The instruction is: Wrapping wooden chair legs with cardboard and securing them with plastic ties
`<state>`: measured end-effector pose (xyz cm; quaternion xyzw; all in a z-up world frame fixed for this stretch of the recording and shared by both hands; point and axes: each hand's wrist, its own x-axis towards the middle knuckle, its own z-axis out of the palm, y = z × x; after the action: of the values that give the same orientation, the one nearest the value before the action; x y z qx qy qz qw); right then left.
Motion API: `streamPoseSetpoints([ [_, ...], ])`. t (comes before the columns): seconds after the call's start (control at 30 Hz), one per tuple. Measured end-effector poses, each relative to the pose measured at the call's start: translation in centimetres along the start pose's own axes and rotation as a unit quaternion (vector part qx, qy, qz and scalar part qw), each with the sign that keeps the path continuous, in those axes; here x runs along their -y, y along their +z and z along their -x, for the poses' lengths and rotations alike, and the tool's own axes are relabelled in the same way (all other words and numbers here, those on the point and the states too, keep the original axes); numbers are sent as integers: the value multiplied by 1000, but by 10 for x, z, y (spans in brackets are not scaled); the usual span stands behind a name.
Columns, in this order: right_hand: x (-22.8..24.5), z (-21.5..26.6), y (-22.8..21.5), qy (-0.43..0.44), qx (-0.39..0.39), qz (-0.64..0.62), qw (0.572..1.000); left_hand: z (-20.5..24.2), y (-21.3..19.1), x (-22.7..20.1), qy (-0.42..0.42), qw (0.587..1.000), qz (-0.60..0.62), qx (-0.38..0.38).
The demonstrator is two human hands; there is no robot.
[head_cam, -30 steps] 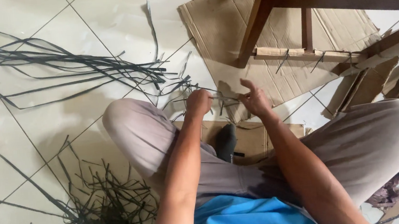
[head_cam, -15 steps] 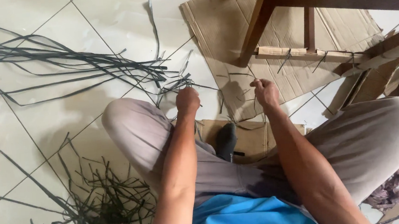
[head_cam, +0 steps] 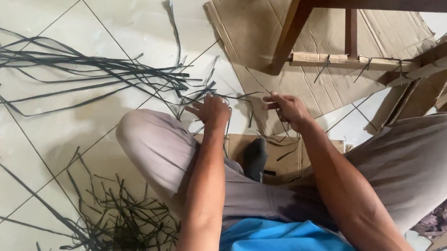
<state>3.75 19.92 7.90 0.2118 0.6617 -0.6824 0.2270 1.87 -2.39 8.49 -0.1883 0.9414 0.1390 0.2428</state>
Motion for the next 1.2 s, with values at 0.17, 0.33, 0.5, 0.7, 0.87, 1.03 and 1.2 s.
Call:
streamPoseSetpoints([
  [0.17,-74,-57,-27,-10,-68,169,983,-45,53,6,68,996,34,-54],
  [0.33,-87,-69,-40,-6,-73,130,989,-95,123,18,82,982,157,-59],
  [0.5,-46,-45,-26,-4,-71,-8,997,-88,135,6,115,964,240,14],
  [0.7,-33,-29,-16,-1,-31,-50,998,-11,66,-31,212,886,402,93],
  [0.87,-26,-14,-10,3,-37,-46,998,-21,88,-52,227,884,408,30],
  [1.03,-31,-19,-27,-3,-100,-69,993,-6,70,-81,231,899,370,-26],
  [1.2,-46,-32,-58,12,-268,-152,951,6,51,-118,303,862,395,-96],
])
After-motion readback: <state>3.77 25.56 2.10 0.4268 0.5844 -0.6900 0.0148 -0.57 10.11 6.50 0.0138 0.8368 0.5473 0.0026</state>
